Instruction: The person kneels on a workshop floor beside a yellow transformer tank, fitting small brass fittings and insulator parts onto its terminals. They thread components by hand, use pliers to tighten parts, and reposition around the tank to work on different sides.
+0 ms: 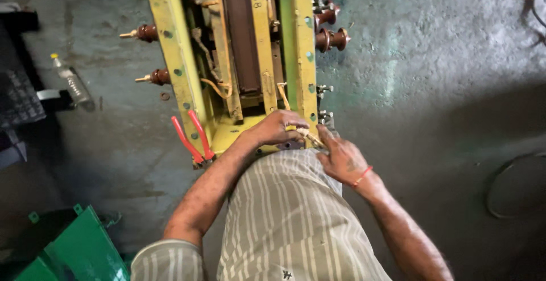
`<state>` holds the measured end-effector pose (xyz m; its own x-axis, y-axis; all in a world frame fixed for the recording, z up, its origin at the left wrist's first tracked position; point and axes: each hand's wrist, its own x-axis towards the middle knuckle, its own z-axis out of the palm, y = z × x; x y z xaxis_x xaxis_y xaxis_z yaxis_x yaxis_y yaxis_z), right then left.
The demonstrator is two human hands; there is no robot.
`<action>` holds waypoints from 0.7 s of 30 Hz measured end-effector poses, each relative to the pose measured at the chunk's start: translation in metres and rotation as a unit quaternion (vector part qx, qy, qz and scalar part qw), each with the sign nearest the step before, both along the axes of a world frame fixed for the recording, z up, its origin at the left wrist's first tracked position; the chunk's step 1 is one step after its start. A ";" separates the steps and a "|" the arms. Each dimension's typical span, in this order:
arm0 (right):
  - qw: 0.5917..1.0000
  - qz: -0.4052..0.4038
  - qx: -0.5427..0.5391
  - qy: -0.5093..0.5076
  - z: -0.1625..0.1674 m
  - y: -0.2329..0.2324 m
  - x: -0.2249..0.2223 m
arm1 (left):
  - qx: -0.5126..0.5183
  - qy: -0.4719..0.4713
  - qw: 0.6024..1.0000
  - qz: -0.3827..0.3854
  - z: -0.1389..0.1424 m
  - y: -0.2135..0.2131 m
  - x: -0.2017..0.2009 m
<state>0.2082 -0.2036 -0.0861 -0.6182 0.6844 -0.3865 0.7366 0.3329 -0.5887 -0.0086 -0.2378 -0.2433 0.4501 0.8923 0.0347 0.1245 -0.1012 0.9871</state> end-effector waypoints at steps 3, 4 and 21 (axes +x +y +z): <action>0.998 -0.053 -0.031 -0.032 0.032 0.025 0.019 | 0.036 0.086 0.995 -0.032 0.003 0.005 0.015; 0.996 -0.079 -0.032 -0.025 0.037 0.033 0.022 | 0.023 0.122 0.991 -0.043 0.005 0.007 0.021; 0.849 -0.445 -0.092 0.268 -0.029 0.010 0.029 | 0.035 0.154 0.986 0.060 0.013 0.016 0.040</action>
